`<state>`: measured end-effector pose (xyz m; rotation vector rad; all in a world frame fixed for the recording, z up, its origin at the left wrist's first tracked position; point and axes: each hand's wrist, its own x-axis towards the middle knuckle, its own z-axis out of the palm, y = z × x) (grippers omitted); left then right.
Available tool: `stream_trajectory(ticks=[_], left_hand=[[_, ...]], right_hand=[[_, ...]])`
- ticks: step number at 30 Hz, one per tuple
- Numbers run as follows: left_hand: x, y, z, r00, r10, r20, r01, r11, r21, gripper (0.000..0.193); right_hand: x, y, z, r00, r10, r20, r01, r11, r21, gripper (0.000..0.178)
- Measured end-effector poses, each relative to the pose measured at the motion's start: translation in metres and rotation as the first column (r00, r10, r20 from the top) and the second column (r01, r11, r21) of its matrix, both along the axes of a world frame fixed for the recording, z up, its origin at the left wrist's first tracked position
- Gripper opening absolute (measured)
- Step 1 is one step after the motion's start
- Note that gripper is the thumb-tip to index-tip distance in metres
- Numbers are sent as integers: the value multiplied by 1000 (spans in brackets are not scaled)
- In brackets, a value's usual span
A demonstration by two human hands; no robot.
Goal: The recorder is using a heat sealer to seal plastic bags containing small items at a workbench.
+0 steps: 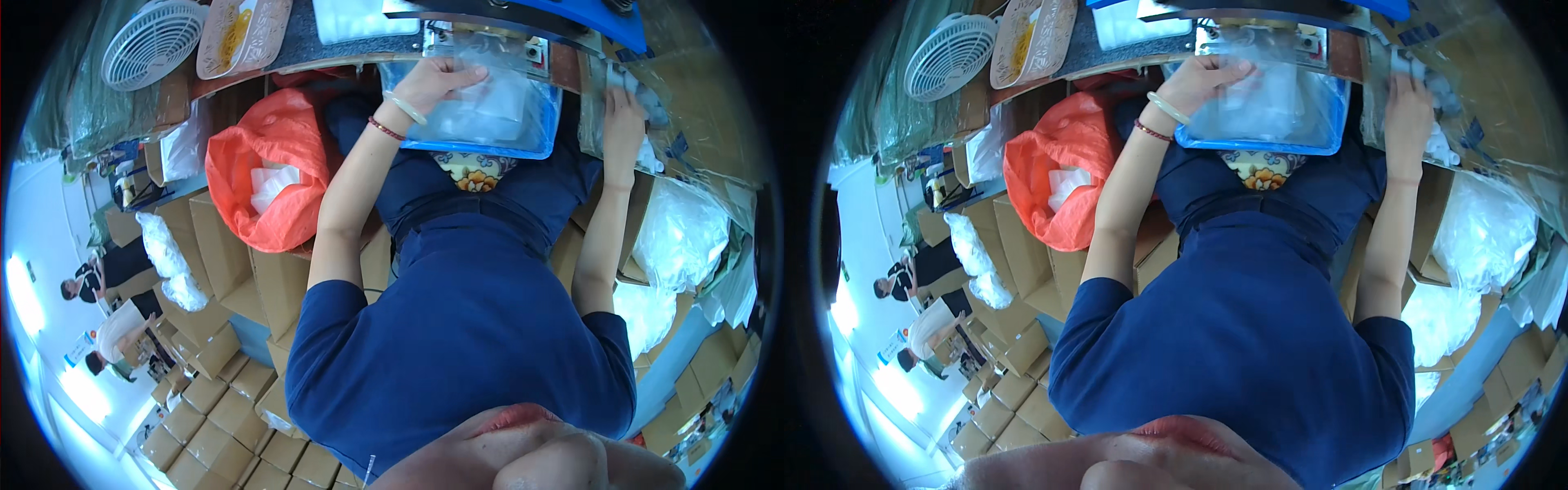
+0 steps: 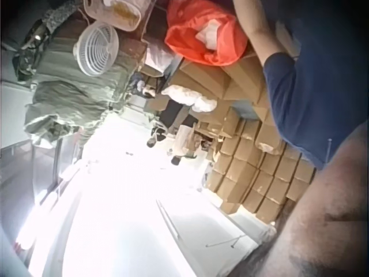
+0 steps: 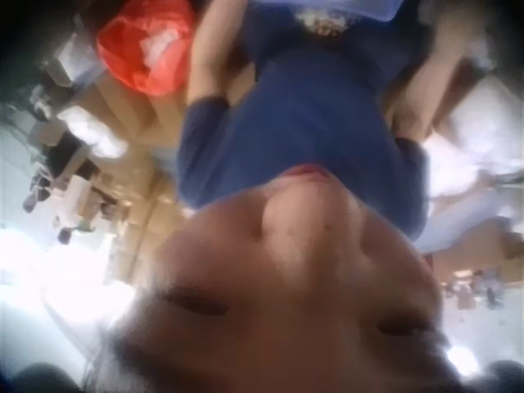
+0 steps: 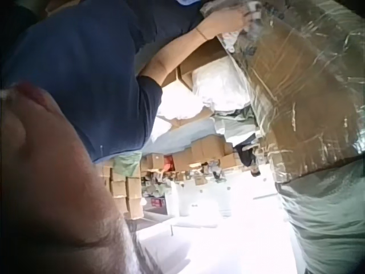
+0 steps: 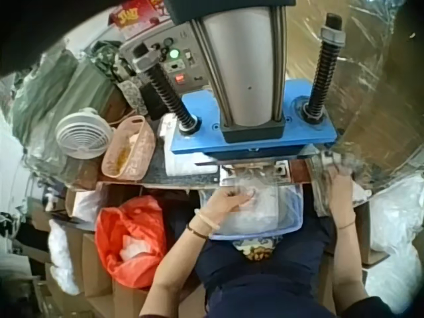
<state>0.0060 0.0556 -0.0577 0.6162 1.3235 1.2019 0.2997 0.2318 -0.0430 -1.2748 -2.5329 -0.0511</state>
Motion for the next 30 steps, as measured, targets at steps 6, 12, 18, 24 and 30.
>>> stream_trajectory(ticks=[6, 12, 18, 24, 30], left_hand=[[-105, -9, -17, -28, 229, -973, 54, 972, 227, 52], [-81, -64, -39, -151, 423, -893, 116, 905, 409, 23], [-44, -70, 19, 519, 385, -763, -286, 919, 270, 16], [-4, -68, 68, 818, 298, -493, -199, 949, 243, 19], [-1, -54, 77, 933, -68, -354, 121, 984, 129, 19]], right_hand=[[-20, 6, -3, 884, -9, -467, 5, 1000, -11, 26], [2, -20, 32, 869, -96, -485, 64, 995, -81, 26], [-57, -102, 48, 747, 80, -660, -427, 819, -384, 23], [-108, -107, 95, 462, 223, -858, -673, 719, -175, 21], [-103, -86, 119, 692, 385, -611, -668, 663, -338, 22]])
